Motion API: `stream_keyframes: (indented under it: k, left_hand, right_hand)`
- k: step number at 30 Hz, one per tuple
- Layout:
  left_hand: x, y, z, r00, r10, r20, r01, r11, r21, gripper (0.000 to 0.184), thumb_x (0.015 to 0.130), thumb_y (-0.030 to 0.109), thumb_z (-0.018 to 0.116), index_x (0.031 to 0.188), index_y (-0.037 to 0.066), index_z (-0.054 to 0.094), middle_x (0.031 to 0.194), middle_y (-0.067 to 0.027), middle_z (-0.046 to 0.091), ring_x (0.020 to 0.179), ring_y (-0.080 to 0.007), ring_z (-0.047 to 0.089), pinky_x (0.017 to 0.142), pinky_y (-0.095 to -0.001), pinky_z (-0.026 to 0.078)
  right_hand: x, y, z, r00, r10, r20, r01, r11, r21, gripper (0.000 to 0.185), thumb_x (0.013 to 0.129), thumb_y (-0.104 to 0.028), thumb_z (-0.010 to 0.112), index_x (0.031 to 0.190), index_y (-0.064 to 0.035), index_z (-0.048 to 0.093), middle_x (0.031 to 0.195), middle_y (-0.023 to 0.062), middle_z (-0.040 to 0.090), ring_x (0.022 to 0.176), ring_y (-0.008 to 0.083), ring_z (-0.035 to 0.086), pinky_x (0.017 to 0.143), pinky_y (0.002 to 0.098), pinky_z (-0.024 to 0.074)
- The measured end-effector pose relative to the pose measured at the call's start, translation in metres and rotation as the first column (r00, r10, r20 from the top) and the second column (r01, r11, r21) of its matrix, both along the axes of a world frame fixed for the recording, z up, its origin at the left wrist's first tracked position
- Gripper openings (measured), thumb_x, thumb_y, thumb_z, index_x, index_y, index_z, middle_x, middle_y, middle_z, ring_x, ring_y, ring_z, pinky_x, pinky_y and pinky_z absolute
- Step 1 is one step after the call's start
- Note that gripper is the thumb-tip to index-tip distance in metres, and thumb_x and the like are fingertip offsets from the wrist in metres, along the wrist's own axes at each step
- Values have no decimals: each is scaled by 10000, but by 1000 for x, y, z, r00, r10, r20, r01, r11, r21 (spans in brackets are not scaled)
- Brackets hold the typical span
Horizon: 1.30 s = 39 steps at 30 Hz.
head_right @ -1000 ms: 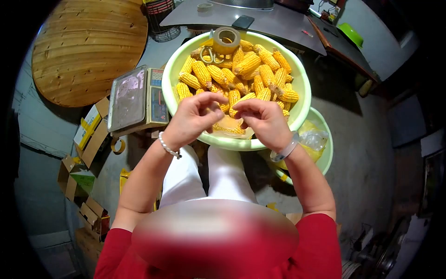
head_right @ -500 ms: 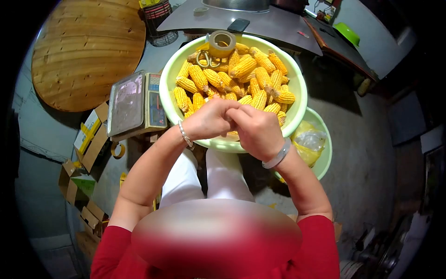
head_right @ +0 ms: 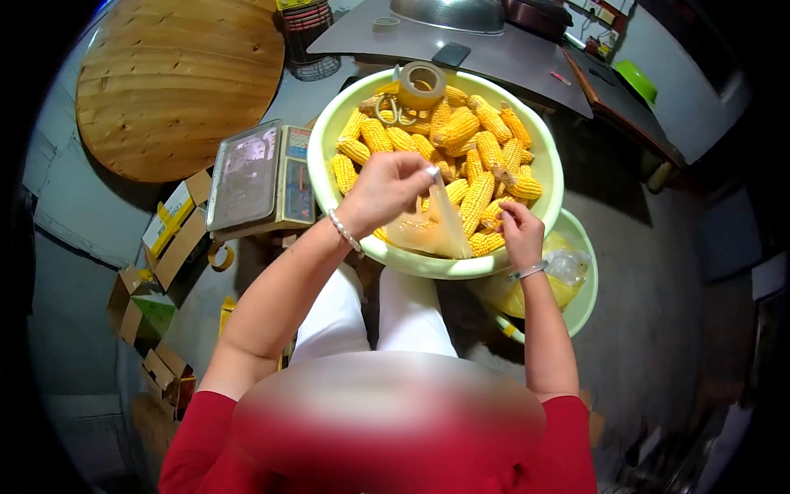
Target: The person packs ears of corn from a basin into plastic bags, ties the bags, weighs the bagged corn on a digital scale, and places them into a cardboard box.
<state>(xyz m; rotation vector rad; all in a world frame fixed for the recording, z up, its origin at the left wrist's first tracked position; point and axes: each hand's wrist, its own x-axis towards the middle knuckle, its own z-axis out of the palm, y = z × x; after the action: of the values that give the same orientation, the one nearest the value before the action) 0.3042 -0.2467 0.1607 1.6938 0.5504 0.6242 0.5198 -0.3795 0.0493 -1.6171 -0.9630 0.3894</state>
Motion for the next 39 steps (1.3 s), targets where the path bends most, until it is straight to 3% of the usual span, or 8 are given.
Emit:
stream_keyframes:
  k: [2,5,11,19,24,32,39]
  left_hand:
    - [-7,9,13,998,28,62,-25,999,-46,173,862,146,541,792,7,614,643,-2,563,513,-47,499,464,-183,420]
    - [-27,24,38,983,80,168,-57,989,-133,171,874,162,543,829,17,622,658,-10,582,512,-45,498,461,-179,424]
    - [-80,60,79,910,210,358,-227,974,4,193,878,197,552,861,32,652,657,-1,589,503,-36,488,468,-168,439]
    - [-143,118,91,822,481,304,-499,866,-21,212,891,207,537,898,13,621,694,-21,595,489,-35,477,460,-169,402]
    - [-179,181,64,742,607,283,-619,783,-58,184,852,198,596,808,22,622,662,-6,563,527,-70,516,503,-205,442]
    - [-238,286,-20,697,699,161,-654,711,-257,142,856,156,588,897,21,592,714,-40,601,588,-102,569,527,-223,480]
    - [-240,323,-65,586,798,139,-757,601,-255,133,834,161,612,900,46,614,737,-17,608,622,-104,591,574,-237,479]
  right_hand:
    - [9,0,-21,993,-31,-114,27,999,-39,144,823,0,521,925,15,621,741,69,630,548,89,578,493,199,460]
    - [16,3,-45,999,-28,-18,26,996,-87,137,816,-11,534,913,14,629,722,67,631,528,89,576,480,204,459]
    - [15,5,-52,977,15,212,20,986,-163,119,774,-41,580,863,-33,659,671,71,647,534,129,607,506,252,475]
    - [5,4,-42,921,12,389,93,964,-251,106,762,-90,602,841,-80,672,691,106,643,609,208,626,573,306,482]
    - [3,4,-39,874,36,484,140,936,-323,109,745,-118,616,834,-97,675,737,109,643,650,255,621,595,338,482]
    - [-2,5,-36,833,29,553,177,932,-316,113,750,-126,603,837,-97,668,792,106,645,709,280,616,636,355,483]
    - [-8,7,-30,855,9,518,204,914,-352,111,753,-99,593,838,-90,665,789,110,644,699,277,619,629,347,484]
